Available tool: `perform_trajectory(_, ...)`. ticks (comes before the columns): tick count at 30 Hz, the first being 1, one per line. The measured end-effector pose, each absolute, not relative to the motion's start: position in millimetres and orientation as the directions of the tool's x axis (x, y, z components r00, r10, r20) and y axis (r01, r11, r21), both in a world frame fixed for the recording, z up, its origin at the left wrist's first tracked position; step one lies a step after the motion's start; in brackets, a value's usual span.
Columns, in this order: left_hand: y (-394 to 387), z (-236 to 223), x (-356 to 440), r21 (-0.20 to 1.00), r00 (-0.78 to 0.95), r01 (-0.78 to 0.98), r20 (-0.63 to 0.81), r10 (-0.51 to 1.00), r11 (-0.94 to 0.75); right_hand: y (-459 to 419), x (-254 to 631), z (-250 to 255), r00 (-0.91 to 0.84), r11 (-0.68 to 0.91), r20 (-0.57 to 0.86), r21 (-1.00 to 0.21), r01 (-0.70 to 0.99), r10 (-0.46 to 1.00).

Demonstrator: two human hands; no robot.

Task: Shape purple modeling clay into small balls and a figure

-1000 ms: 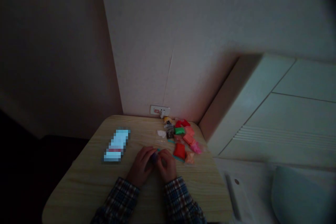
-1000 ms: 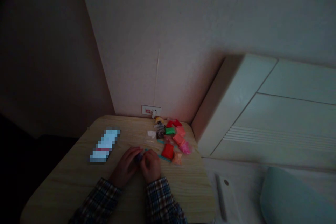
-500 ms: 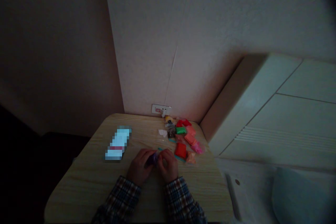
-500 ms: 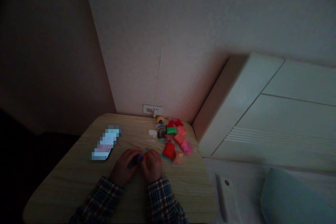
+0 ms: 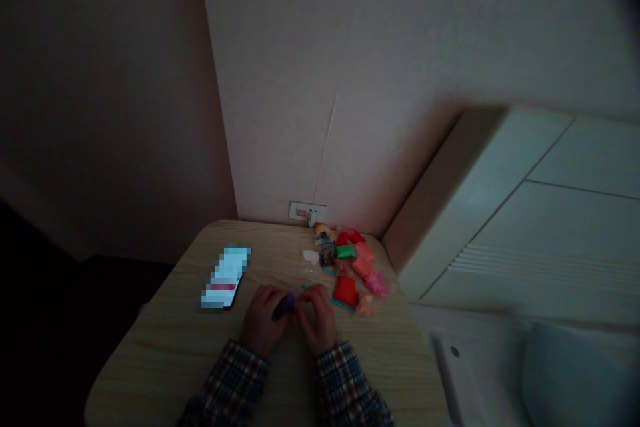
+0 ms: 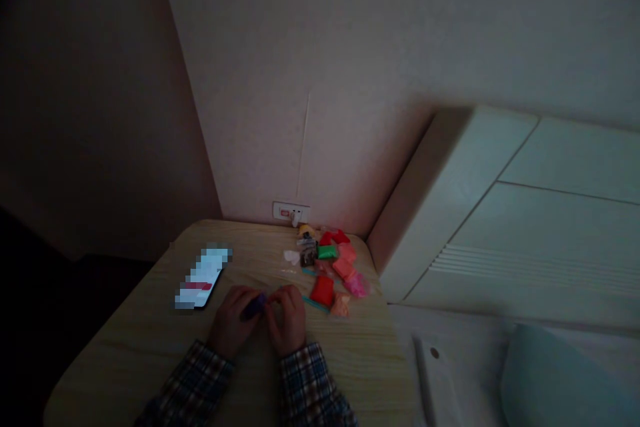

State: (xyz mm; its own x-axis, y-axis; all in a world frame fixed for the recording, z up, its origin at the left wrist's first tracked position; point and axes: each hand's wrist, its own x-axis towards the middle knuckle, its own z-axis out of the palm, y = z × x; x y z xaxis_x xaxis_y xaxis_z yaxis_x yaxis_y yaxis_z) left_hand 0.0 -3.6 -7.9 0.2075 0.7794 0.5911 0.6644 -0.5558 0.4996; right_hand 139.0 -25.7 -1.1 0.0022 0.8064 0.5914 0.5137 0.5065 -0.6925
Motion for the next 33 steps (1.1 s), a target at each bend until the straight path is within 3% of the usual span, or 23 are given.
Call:
perform_trajectory(5,-0.4,-20.8,-0.5,0.519,0.213,0.670,0.552,0.807,-0.531,-27.4,137.0,-7.4,-0.011,0.538,0.642,-0.633,0.556,0.767)
perform_trajectory(12,-3.6,-16.3,0.1,0.694,0.127,0.652,0.297,0.946,-0.305,-26.7,134.3,-10.4,-0.059,0.585,0.676,-0.586,0.561,0.734)
perform_trajectory(20,-6.6,-5.7,-1.5,0.760,0.113,0.575,0.293,0.950,-0.303,-26.1,130.1,-3.9,-0.150,0.584,0.600,-0.641,0.499,0.786)
perform_trajectory(29,-7.8,0.7,3.7,0.895,0.101,0.400,0.168,0.981,-0.195,-25.5,128.2,-6.6,-0.192,0.629,0.649,-0.552,0.547,0.736)
perform_trajectory(33,-7.1,-0.7,4.2,0.879,0.145,0.374,0.260,0.955,-0.296,-27.0,135.4,-6.4,-0.130,0.599,0.657,-0.565,0.568,0.743)
